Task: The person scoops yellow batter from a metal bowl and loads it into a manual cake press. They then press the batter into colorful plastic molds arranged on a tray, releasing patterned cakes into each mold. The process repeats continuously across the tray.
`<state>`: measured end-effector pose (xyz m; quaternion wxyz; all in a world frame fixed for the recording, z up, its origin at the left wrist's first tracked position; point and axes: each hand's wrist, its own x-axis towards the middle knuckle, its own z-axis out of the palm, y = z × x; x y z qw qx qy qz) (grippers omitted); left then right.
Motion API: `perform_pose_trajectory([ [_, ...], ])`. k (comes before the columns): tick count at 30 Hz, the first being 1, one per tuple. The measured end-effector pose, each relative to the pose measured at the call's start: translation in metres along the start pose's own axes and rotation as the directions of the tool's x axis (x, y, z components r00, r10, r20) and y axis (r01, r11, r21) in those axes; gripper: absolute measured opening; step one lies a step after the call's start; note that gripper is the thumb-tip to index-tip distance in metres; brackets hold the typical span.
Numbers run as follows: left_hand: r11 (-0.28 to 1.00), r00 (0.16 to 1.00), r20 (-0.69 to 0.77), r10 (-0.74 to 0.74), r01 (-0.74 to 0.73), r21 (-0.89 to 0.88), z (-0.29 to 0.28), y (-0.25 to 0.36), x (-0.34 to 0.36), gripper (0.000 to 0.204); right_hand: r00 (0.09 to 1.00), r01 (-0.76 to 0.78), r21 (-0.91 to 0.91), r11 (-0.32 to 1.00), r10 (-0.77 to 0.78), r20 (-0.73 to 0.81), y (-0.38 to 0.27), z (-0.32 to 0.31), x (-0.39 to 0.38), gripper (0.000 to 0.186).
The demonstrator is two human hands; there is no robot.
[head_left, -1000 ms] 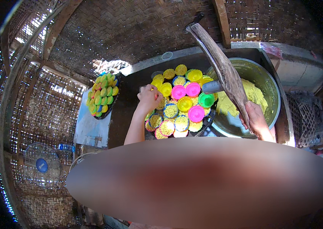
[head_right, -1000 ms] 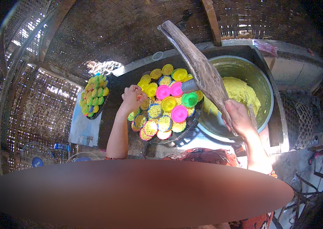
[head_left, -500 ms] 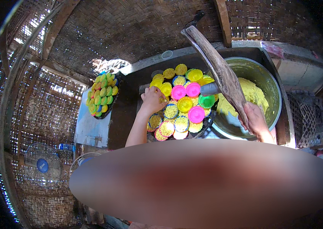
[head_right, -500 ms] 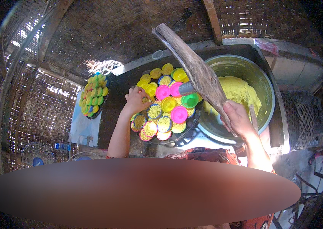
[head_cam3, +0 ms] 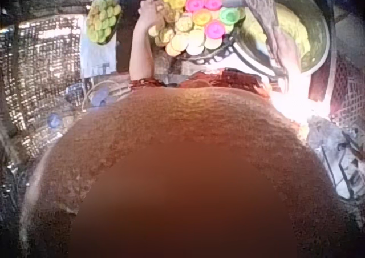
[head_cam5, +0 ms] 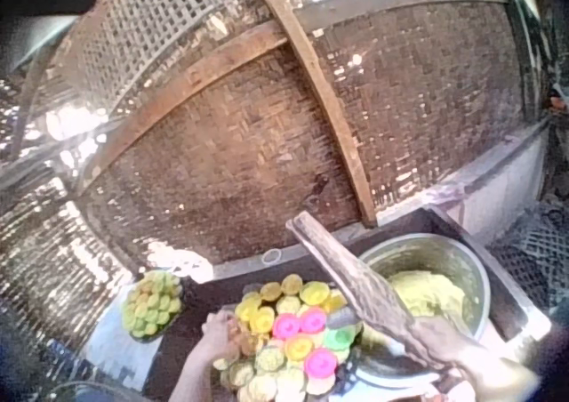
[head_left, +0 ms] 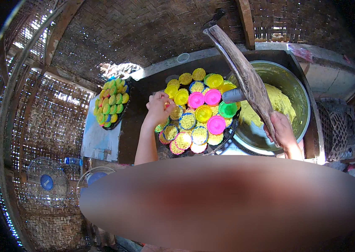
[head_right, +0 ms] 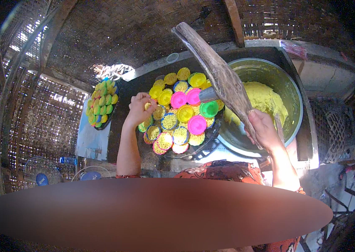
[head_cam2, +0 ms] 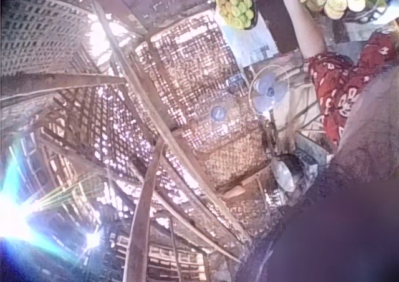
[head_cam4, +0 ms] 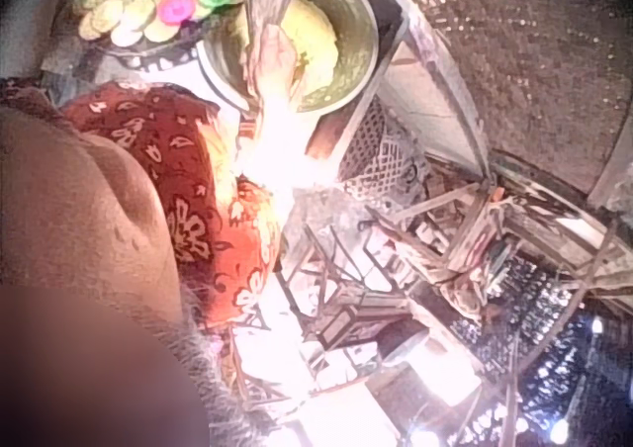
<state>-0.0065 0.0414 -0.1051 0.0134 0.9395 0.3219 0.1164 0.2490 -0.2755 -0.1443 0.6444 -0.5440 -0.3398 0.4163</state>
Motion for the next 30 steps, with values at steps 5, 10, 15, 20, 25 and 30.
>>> perform_pose_trajectory([
  [5, 1.0, 1.0, -0.004, -0.031, 0.031, 0.002, 0.001, -0.002, -0.01, 0.019, 1.0, -0.023, 0.014, 1.0, 0.023, -0.001, 0.001, 0.003, 0.001, 0.047],
  [10, 0.997, 0.998, 0.057, -0.041, 0.037, 0.061, 0.015, 0.0, -0.015, 0.015, 1.0, -0.019, -0.008, 1.0, 0.019, 0.01, 0.004, 0.003, 0.003, 0.046],
  [15, 0.994, 0.993, 0.12, 0.004, -0.017, 0.107, 0.019, -0.002, -0.021, 0.018, 1.0, -0.009, -0.046, 0.999, 0.009, -0.016, 0.006, 0.004, 0.003, 0.05],
  [20, 0.993, 1.0, 0.004, -0.007, 0.006, 0.115, 0.021, -0.001, -0.022, 0.022, 0.999, -0.035, 0.002, 0.999, 0.035, -0.006, 0.003, 0.003, 0.001, 0.042],
  [25, 0.996, 0.998, -0.011, 0.065, -0.064, 0.063, 0.02, 0.013, -0.018, 0.026, 0.999, -0.028, -0.008, 1.0, 0.028, -0.018, 0.001, 0.006, 0.0, 0.042],
  [30, 0.992, 0.997, 0.002, 0.074, -0.074, 0.106, 0.022, 0.016, -0.015, 0.029, 1.0, 0.011, -0.064, 0.998, -0.011, 0.006, 0.009, 0.002, 0.001, 0.046],
])
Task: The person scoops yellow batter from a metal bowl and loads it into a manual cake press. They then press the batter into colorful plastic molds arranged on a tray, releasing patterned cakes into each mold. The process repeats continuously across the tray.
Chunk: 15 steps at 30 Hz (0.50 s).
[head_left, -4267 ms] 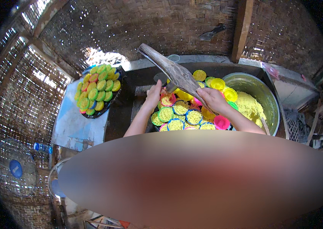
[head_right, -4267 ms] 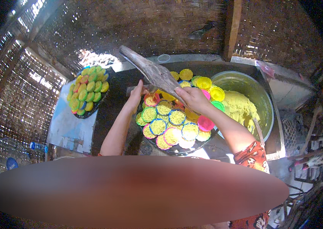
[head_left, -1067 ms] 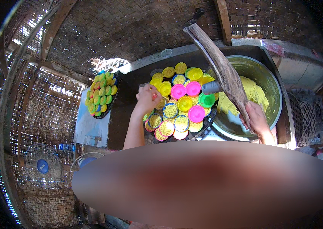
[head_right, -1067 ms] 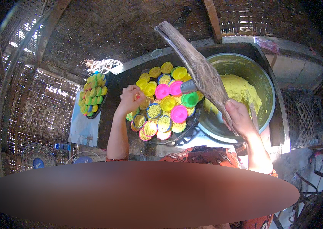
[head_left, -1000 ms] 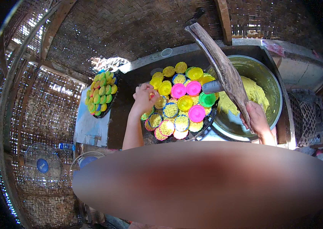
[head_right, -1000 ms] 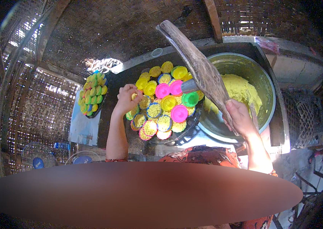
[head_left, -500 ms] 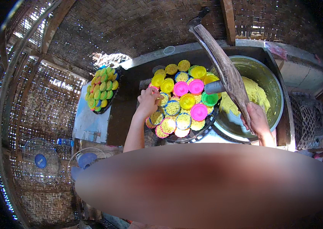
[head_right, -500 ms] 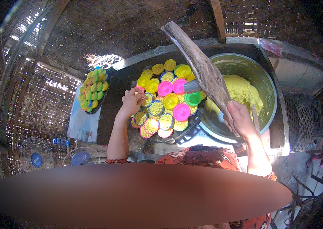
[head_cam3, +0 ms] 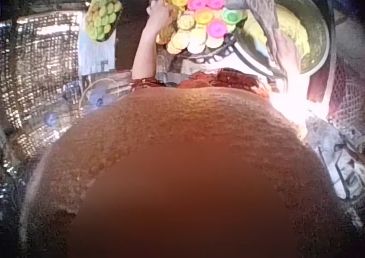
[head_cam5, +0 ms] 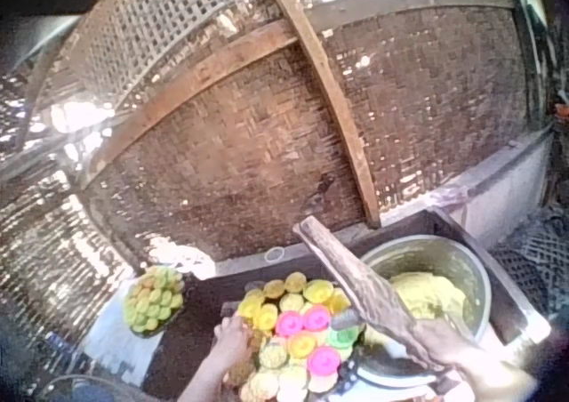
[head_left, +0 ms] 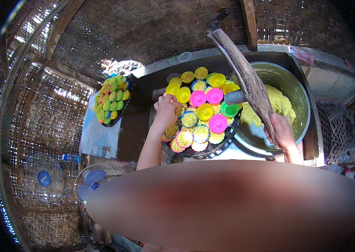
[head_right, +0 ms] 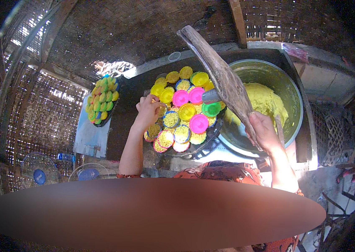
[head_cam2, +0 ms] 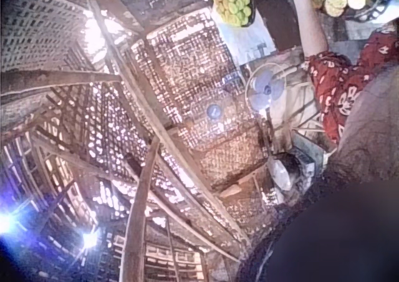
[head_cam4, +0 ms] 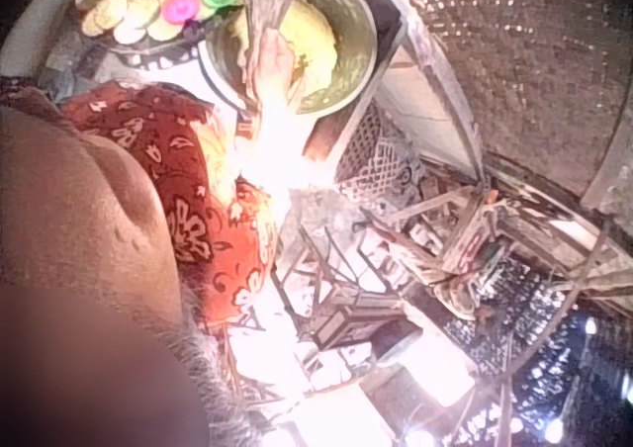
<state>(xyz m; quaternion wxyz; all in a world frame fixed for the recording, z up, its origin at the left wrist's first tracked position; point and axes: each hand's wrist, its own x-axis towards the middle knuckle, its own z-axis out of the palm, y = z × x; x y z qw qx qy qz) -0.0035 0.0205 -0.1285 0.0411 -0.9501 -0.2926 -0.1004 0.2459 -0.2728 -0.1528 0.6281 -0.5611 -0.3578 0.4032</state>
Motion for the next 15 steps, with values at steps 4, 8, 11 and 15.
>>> perform_pose_trajectory([
  [4, 1.0, 0.999, -0.052, 0.016, -0.014, 0.027, 0.004, -0.001, 0.004, 0.028, 0.999, -0.028, 0.034, 0.999, 0.029, -0.027, 0.002, 0.0, -0.001, 0.046],
  [8, 0.992, 0.998, -0.038, 0.048, -0.043, 0.116, 0.006, 0.003, 0.009, 0.025, 0.999, -0.037, 0.086, 0.996, 0.038, -0.013, -0.003, 0.001, -0.003, 0.041],
  [11, 0.987, 0.996, -0.03, 0.083, -0.078, 0.143, 0.003, 0.006, 0.01, 0.023, 0.999, -0.038, 0.056, 0.998, 0.039, -0.02, -0.003, 0.001, -0.003, 0.044],
  [15, 0.982, 0.995, -0.039, 0.095, -0.088, 0.165, 0.009, 0.006, 0.012, 0.022, 0.999, -0.04, 0.068, 0.997, 0.041, -0.013, -0.003, 0.001, -0.004, 0.046],
])
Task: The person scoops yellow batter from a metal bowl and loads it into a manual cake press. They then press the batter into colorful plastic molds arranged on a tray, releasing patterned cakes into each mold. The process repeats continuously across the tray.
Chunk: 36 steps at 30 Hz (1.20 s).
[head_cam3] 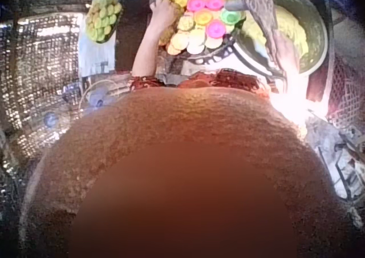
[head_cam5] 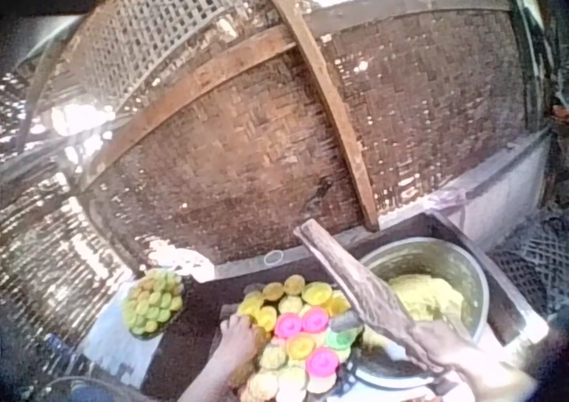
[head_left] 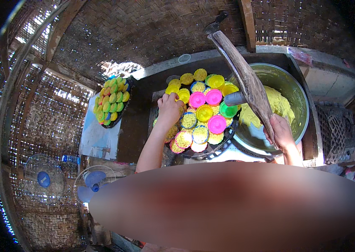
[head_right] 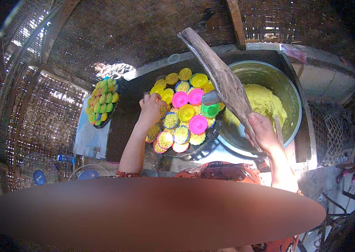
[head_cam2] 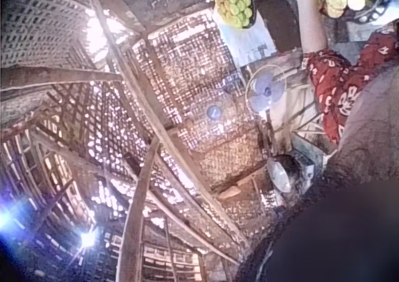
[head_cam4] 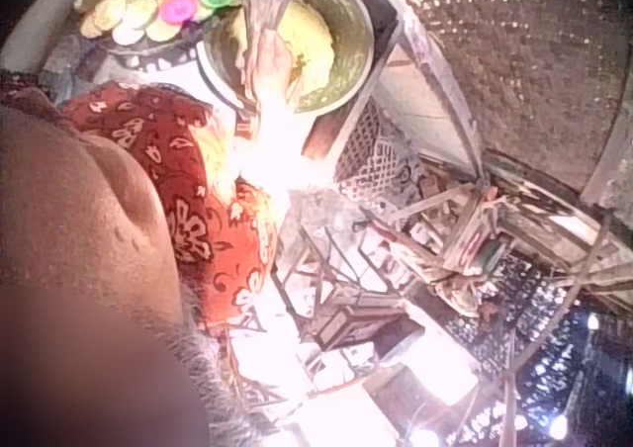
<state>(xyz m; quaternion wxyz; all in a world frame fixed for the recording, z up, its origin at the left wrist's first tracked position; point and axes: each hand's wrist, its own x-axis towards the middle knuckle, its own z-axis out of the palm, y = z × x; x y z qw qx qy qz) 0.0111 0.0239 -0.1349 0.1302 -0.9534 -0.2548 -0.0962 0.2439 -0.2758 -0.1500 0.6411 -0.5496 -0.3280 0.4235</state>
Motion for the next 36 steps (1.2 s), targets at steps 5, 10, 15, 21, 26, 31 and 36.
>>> perform_pose_trajectory([
  [5, 0.989, 1.0, 0.025, -0.013, 0.017, -0.148, -0.021, 0.007, 0.002, 0.027, 1.0, -0.002, 0.026, 1.0, 0.002, 0.005, -0.001, -0.001, -0.001, 0.045],
  [10, 0.995, 0.996, -0.088, -0.018, 0.009, -0.103, -0.021, -0.008, -0.004, 0.025, 1.0, -0.012, 0.022, 1.0, 0.012, 0.007, 0.005, -0.003, 0.001, 0.046],
  [15, 0.932, 0.994, -0.095, -0.05, 0.012, -0.363, -0.033, -0.003, -0.001, 0.026, 0.999, 0.016, -0.023, 1.0, -0.016, 0.034, 0.005, 0.003, 0.003, 0.048],
  [21, 0.681, 0.939, -0.299, 0.168, -0.33, -0.653, -0.088, 0.067, 0.036, 0.032, 0.984, 0.063, 0.038, 0.997, -0.068, 0.162, -0.016, 0.05, 0.02, 0.037],
  [26, 0.949, 0.912, -0.411, -0.013, -0.118, -0.292, -0.137, 0.089, 0.061, 0.022, 0.797, 0.596, -0.571, 0.564, -0.503, 0.335, -0.059, 0.056, 0.041, 0.035],
  [31, 0.947, 0.911, -0.311, 0.273, -0.31, -0.078, -0.191, 0.115, 0.055, 0.022, 0.371, 0.768, -0.626, 0.132, -0.889, 0.268, -0.17, 0.074, 0.042, 0.057],
  [36, 0.944, 0.941, 0.209, 0.267, -0.211, -0.255, -0.227, 0.122, 0.058, 0.021, 0.139, 0.61, -0.742, -0.28, -0.883, 0.447, -0.183, 0.093, 0.013, 0.051],
])
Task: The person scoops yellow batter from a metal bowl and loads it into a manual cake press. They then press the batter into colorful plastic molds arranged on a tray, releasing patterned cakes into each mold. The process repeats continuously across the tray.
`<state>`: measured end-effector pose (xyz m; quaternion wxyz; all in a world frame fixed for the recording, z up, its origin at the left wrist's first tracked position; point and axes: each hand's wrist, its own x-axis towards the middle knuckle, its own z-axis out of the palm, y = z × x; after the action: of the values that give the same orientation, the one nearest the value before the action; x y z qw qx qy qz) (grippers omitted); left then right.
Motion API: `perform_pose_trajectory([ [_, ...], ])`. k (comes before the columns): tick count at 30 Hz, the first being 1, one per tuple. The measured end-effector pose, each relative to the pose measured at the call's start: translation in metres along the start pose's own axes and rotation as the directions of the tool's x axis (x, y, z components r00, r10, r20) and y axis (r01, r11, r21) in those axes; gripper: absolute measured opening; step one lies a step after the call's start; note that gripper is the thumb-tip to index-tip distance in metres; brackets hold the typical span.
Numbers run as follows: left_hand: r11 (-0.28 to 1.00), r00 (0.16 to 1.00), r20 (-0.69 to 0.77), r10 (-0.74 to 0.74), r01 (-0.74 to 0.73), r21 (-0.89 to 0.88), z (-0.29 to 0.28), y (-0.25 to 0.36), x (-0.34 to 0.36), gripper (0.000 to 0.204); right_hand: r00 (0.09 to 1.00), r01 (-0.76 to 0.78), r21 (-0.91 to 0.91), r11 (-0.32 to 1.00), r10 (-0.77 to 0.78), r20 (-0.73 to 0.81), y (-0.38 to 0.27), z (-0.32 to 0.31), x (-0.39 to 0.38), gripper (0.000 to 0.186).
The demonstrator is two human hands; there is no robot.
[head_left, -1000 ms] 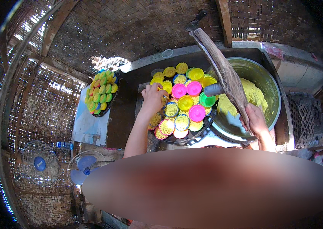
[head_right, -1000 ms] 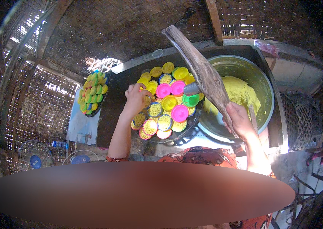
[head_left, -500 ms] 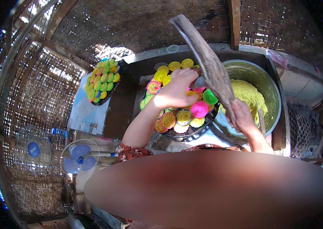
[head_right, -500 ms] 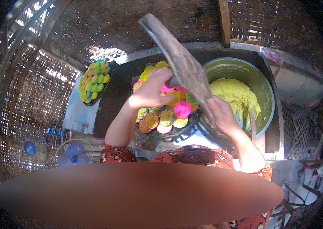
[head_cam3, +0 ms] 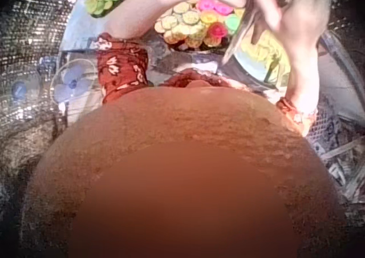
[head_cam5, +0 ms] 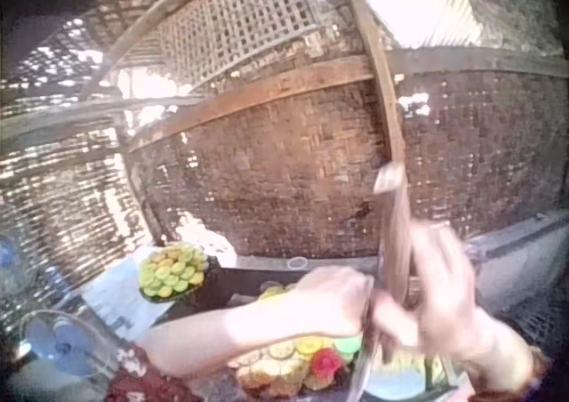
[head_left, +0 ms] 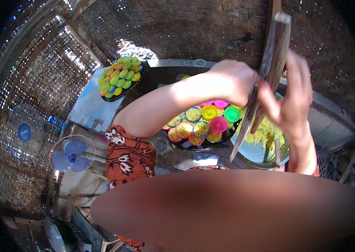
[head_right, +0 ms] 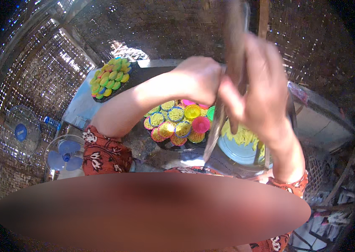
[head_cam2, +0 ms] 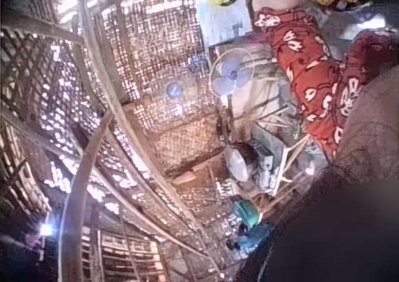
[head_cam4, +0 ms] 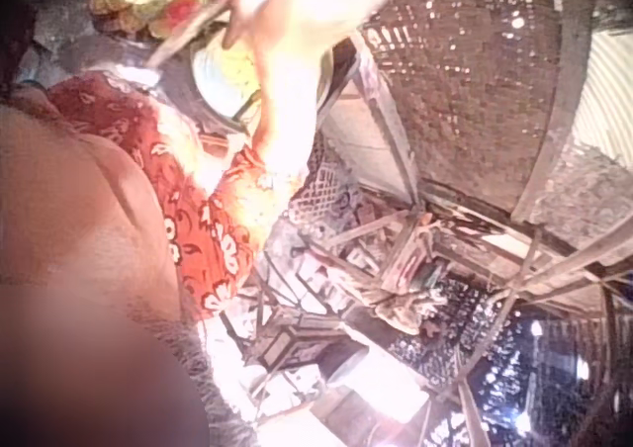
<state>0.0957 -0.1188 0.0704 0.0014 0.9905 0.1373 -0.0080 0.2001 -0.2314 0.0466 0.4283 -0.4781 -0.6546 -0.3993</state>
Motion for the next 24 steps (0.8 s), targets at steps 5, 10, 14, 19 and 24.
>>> perform_pose_trajectory([
  [5, 0.992, 0.979, 0.18, 0.096, -0.11, 0.068, 0.01, 0.01, -0.039, 0.019, 0.96, -0.108, 0.527, 0.843, -0.049, 0.275, -0.028, -0.02, -0.033, 0.043],
  [10, 0.991, 0.983, 0.139, 0.121, -0.127, 0.036, 0.026, 0.026, -0.07, 0.022, 0.864, -0.462, 0.626, 0.628, 0.158, 0.479, -0.026, -0.056, -0.058, 0.066],
  [14, 0.992, 0.976, 0.194, -0.096, 0.078, 0.1, 0.03, -0.01, -0.083, 0.023, 0.667, -0.738, 0.505, 0.447, 0.596, 0.447, -0.005, -0.104, -0.072, 0.062],
  [19, 0.566, 0.962, -0.235, 0.138, -0.271, -0.778, 0.102, -0.049, -0.061, 0.04, 0.688, -0.168, 0.771, 0.615, 0.633, -0.355, 0.018, -0.094, -0.106, 0.047],
  [24, 0.176, 0.796, -0.592, 0.125, -0.605, -0.776, 0.113, -0.019, -0.042, 0.064, 0.592, -0.105, 0.72, 0.686, 0.624, -0.509, 0.001, -0.047, -0.105, 0.029],
])
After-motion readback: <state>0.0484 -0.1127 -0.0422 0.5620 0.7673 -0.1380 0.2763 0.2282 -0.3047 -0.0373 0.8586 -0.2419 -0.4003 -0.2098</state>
